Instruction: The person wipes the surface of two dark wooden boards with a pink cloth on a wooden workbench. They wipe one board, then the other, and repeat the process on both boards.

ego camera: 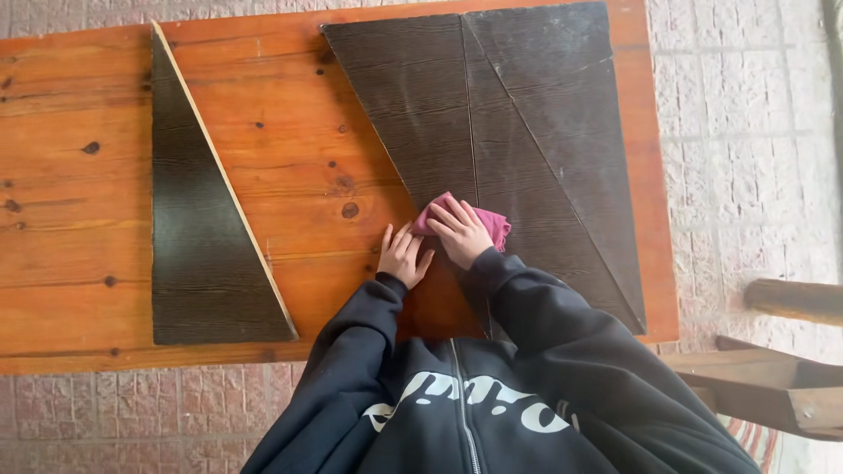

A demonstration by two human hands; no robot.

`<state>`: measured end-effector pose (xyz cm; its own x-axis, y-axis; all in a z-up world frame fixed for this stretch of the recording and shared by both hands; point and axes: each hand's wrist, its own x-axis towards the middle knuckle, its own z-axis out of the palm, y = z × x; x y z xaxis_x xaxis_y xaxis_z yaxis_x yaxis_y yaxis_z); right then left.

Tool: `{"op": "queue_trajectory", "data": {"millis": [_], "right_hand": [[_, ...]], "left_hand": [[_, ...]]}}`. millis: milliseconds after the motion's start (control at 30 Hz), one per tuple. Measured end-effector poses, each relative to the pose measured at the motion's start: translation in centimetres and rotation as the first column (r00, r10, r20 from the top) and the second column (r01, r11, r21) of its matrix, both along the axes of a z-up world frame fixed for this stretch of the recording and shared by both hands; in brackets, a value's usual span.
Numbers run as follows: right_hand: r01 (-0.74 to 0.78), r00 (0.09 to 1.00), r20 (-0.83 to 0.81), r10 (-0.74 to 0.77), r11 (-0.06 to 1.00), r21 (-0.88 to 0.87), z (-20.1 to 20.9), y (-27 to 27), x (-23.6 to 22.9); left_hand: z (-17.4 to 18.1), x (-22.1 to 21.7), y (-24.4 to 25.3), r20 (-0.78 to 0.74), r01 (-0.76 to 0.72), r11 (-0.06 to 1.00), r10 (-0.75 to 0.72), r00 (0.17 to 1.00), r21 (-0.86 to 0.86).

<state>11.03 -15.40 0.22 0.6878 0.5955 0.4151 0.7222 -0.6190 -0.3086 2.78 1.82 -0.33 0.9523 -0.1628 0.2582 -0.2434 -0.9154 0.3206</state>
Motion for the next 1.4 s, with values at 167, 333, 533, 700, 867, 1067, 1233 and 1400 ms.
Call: {"op": "queue_trajectory", "data": {"millis": [167,333,533,700,867,1067,1233,1400], "right_hand": [[0.049,0.999,-0.01,-0.049,0.999,-0.021,-1.2,-1.6,1.9],[0.243,0.97,-0.008,-0.244,0.968,-0.069,-2.0,0.8,3.7],[0.17,0.984,-0.047,-0.171,0.985,-0.04,-1.2,2.6,2.1],[0.133,0.989,-0.053,-0.135,0.99,-0.04,-1.3,-0.2,1.6],[0.198,0.979,-0.043,-0.2,0.979,-0.048,-2.4,-0.7,4.1],[0.294,0.955,-0.029,-0.296,0.953,-0.068,-2.9,2.8,5.2],[0.093,0.992,-0.083,-0.098,0.994,-0.066,-1.8,2.8,2.7],[0.093,0.993,-0.064,-0.097,0.994,-0.058,-2.4,-1.5,2.4]], "left_hand": [[-0.1,0.3,-0.3,-0.035,-0.05,0.996,0.048,0.998,-0.079],[-1.2,2.7,0.0,-0.108,-0.187,0.974,0.173,0.979,-0.129],[-2.2,3.6,0.1,-0.225,-0.24,0.971,0.237,0.945,0.011],[-2.8,3.2,0.2,-0.259,-0.221,0.975,0.223,0.94,0.034],[-3.7,3.1,0.4,-0.346,-0.212,0.976,0.215,0.913,0.049],[-3.5,2.6,0.4,-0.417,-0.185,0.981,0.191,0.889,0.055],[-3.1,3.1,0.4,-0.335,-0.177,0.98,0.198,0.921,0.093],[-3.7,2.9,0.3,-0.388,-0.186,0.982,0.188,0.902,0.043]]}}
